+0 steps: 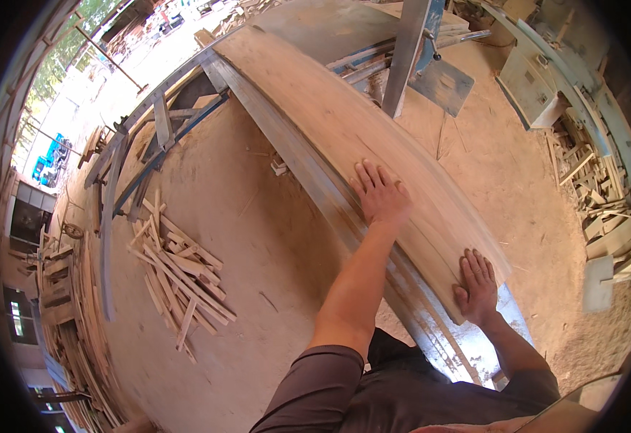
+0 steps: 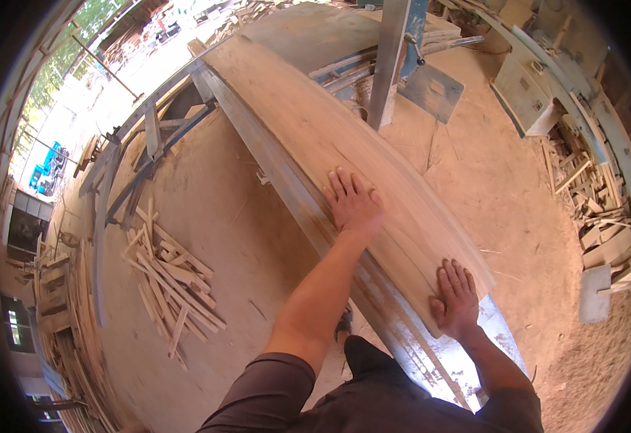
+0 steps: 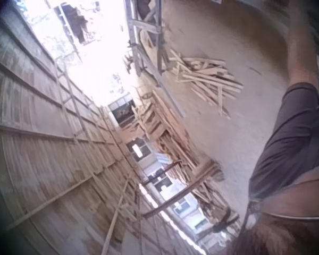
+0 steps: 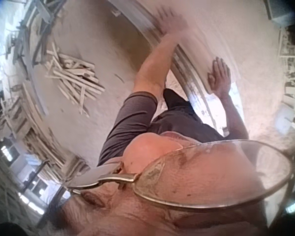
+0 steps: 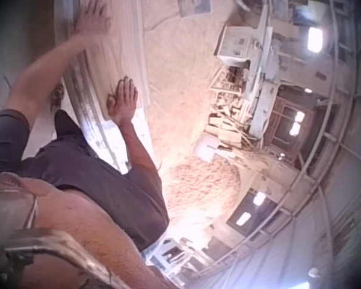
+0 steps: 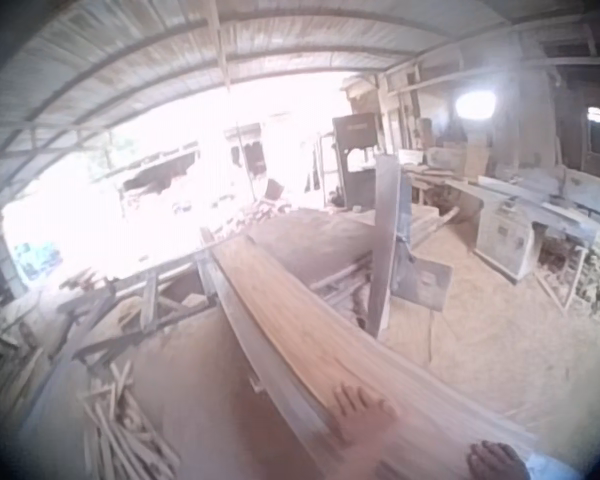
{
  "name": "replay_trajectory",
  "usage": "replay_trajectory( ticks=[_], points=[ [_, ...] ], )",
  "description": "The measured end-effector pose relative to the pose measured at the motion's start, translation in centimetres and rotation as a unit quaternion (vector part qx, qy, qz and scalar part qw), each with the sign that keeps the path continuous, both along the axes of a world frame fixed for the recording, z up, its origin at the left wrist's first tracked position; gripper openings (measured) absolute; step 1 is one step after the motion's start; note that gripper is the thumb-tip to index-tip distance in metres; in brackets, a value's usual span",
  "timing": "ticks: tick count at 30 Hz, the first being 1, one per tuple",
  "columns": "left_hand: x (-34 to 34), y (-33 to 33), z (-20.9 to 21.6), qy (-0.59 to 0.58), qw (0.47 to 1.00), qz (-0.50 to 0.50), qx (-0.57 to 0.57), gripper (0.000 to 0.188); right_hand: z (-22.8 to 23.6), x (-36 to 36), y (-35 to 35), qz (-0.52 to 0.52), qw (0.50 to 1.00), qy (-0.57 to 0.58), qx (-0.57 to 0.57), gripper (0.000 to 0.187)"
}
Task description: The person uses a table saw to cut a large wooden plank, then measures and marks the plank with a tape measure and pencil.
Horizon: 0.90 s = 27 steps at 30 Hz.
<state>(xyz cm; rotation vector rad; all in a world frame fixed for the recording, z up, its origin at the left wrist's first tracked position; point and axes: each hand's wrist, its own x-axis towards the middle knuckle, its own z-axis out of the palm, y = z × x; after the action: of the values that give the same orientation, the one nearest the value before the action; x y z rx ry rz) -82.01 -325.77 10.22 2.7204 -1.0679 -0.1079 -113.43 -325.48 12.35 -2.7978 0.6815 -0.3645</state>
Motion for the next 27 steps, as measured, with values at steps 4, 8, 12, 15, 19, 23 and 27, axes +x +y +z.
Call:
replay_trajectory(
  ticks=[4,8,12,15,19,23,27],
  points=[
    [2.6,-0.6,-0.8,-0.002,0.999,-0.045,-0.011,0.071,0.3,1.6,-0.9,-0.006,1.000,0.006,0.013,0.064],
    [9.7,-1.8,-1.0,-0.006,0.997,-0.074,-0.002,0.077,-0.3,2.5,-1.7,0.007,1.000,-0.011,0.002,0.065],
    [14.0,-3.2,-0.7,-0.015,0.999,-0.031,-0.037,0.077,0.0,3.0,-1.9,-0.006,1.000,0.014,0.012,0.064],
    [14.5,-3.7,-0.6,-0.006,0.999,-0.031,-0.037,0.076,0.4,4.2,-2.6,-0.011,1.000,0.016,0.015,0.062],
    [14.8,-4.2,-0.7,0.000,0.999,-0.030,-0.029,0.076,0.1,4.1,-2.9,-0.017,0.999,0.023,0.019,0.061],
    [15.9,-4.2,0.7,0.016,0.999,-0.041,-0.023,0.078,0.1,5.0,-3.4,-0.016,0.999,0.024,0.017,0.060],
    [17.1,-4.5,-0.4,-0.003,0.999,-0.037,-0.030,0.079,0.3,6.3,-3.5,-0.020,0.999,0.021,0.026,0.059]
  ],
)
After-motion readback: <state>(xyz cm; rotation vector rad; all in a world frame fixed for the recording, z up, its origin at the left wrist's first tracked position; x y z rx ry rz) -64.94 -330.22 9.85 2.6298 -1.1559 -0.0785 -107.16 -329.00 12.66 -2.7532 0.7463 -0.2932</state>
